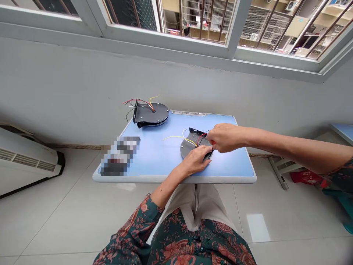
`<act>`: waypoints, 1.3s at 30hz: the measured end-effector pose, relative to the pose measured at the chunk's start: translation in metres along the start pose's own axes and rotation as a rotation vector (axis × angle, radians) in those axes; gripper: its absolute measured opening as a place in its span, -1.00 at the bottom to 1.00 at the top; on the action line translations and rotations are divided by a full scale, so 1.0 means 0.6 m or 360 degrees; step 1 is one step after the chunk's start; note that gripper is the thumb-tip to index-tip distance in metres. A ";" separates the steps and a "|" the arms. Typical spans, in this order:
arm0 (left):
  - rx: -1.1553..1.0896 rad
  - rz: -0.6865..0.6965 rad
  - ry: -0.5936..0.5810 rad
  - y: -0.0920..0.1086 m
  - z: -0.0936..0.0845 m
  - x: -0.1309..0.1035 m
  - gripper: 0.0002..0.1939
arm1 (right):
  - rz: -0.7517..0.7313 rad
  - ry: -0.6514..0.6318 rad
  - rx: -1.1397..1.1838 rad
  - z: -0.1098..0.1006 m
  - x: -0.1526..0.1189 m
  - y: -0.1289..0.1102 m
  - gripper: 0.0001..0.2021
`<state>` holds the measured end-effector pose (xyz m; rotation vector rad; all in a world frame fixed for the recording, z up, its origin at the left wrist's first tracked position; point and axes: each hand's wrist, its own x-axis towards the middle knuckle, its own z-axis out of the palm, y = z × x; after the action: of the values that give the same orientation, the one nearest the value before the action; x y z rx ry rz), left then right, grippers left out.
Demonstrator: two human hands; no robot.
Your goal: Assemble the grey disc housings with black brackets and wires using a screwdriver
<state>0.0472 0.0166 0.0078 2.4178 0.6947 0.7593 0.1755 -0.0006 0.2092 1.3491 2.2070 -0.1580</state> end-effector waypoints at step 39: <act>-0.0168 -0.0257 0.0346 0.015 0.017 0.017 -0.88 | -0.0031 0.1798 0.1698 0.187 0.007 0.027 -0.91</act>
<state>0.0638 0.0130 0.0099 2.1743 0.8983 0.9747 0.2311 -0.0310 0.1152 2.3726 3.2472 -0.8516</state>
